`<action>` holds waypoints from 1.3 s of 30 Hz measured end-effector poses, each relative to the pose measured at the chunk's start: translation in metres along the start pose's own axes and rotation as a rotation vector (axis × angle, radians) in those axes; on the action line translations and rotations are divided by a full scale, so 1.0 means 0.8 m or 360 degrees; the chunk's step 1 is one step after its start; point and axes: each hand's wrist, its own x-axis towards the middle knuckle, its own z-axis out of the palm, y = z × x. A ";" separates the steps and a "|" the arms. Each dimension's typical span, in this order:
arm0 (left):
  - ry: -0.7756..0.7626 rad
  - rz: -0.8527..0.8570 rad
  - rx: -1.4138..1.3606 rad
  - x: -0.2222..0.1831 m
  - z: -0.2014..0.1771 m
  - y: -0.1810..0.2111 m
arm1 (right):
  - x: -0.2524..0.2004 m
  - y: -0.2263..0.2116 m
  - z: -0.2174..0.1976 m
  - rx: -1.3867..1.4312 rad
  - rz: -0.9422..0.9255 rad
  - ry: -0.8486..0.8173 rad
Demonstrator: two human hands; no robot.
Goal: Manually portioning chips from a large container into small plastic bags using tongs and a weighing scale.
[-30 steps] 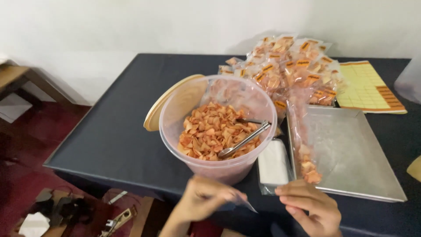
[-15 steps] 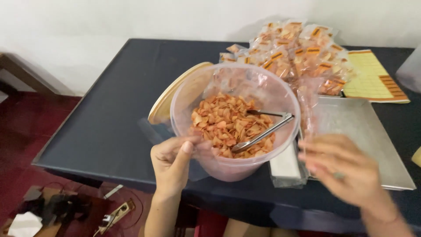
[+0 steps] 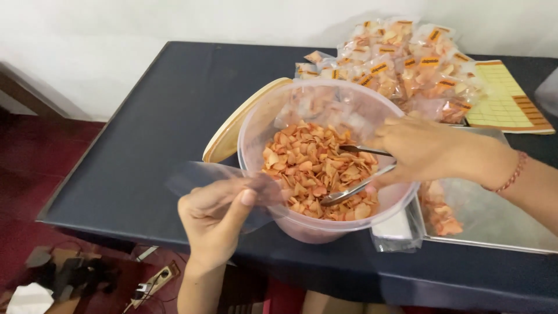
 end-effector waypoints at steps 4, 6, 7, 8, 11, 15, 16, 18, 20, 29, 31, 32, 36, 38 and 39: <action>0.0112 0.0010 -0.0185 0.002 -0.017 0.001 | 0.013 -0.014 -0.010 -0.0173 0.0122 -0.0359; 0.0169 0.0007 -0.0167 0.000 -0.021 0.000 | 0.020 -0.023 -0.013 -0.0158 0.0146 -0.0393; 0.0221 0.0025 -0.0151 0.002 -0.023 -0.001 | 0.023 -0.026 -0.017 -0.0156 0.0180 -0.0411; 0.0222 0.0027 -0.0149 0.002 -0.025 0.000 | 0.028 -0.024 -0.016 -0.0157 0.0178 -0.0409; 0.0309 -0.0011 -0.0093 -0.001 -0.027 -0.003 | 0.038 -0.022 -0.009 -0.0122 0.0097 -0.0394; 0.0299 -0.0032 -0.0153 0.001 -0.022 -0.004 | 0.044 -0.021 -0.010 -0.0103 -0.0006 -0.0402; 0.0321 -0.0023 -0.0155 0.001 -0.018 -0.003 | 0.044 -0.021 -0.009 -0.0110 0.0014 -0.0428; 0.0387 -0.0047 -0.0036 -0.004 -0.019 -0.013 | 0.044 -0.015 -0.011 -0.0125 0.0050 -0.0436; 0.0450 -0.0099 0.0080 -0.005 -0.014 -0.009 | 0.039 -0.016 -0.012 -0.0126 0.0084 -0.0467; 0.0326 -0.0037 -0.0138 -0.005 -0.001 -0.023 | 0.028 -0.010 0.004 -0.0064 0.0195 -0.0002; 0.0518 -0.0056 -0.0121 -0.009 -0.002 -0.037 | 0.030 -0.006 0.007 -0.0200 0.0176 -0.0016; 0.0518 -0.0050 -0.0114 -0.005 -0.001 -0.039 | 0.028 -0.006 0.001 -0.0200 0.0172 -0.0008; 0.0658 0.0108 -0.0210 -0.002 -0.001 -0.046 | 0.019 -0.001 0.003 -0.0135 0.0188 -0.0096; 0.0671 0.0184 -0.0174 0.010 0.000 -0.049 | 0.018 0.007 0.008 -0.0187 0.0139 0.0030; 0.0636 0.0236 -0.0127 0.014 0.002 -0.046 | 0.019 0.008 0.014 -0.0239 0.0095 0.0064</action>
